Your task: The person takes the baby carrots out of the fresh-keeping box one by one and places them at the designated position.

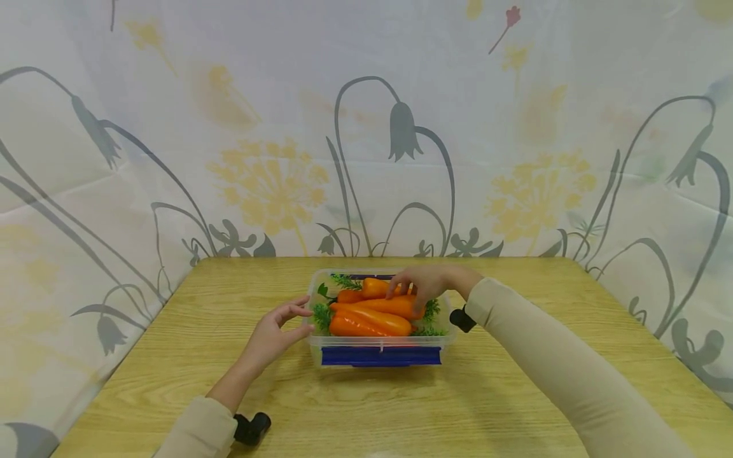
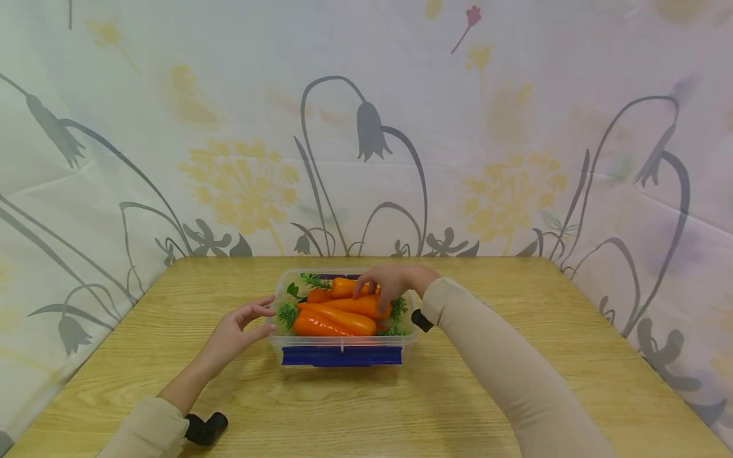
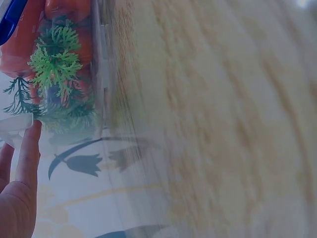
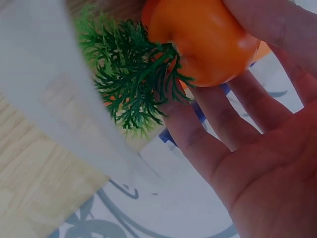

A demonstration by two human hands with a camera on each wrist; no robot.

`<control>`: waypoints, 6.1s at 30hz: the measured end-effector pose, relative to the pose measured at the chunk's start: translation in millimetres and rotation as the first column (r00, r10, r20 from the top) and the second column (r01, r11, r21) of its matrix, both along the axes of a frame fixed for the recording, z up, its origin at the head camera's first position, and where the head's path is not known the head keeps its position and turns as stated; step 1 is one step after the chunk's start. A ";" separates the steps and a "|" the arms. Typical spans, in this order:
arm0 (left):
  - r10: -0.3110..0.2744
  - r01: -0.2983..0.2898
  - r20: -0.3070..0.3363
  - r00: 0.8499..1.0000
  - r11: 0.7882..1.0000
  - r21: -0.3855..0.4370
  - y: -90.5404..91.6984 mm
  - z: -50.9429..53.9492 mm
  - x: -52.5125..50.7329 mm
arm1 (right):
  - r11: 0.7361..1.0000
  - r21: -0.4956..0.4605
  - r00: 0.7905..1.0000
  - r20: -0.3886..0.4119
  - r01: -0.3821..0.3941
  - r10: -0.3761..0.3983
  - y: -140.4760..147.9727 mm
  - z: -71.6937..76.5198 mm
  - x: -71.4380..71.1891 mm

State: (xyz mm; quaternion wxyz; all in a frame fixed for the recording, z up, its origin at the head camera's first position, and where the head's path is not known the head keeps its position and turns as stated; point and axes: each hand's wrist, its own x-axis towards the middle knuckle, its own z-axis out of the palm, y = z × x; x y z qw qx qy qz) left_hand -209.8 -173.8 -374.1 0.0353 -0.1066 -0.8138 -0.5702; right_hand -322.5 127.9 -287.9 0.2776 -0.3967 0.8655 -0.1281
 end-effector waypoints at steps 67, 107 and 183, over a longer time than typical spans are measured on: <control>0.026 -0.026 0.003 1.000 1.000 -0.015 1.0 -1.5 -0.6 | 0.787 -0.534 0.937 0.030 0.309 -0.347 92.9 10.6 32.5; 0.020 -0.020 0.009 1.000 1.000 -0.012 0.2 -2.5 0.3 | 0.473 -0.598 0.726 0.294 0.647 -0.622 142.1 -77.3 57.9; 0.018 -0.017 0.015 1.000 1.000 -0.010 0.3 0.1 1.8 | 0.743 -0.493 0.845 -0.026 0.454 -0.533 76.7 -7.7 29.0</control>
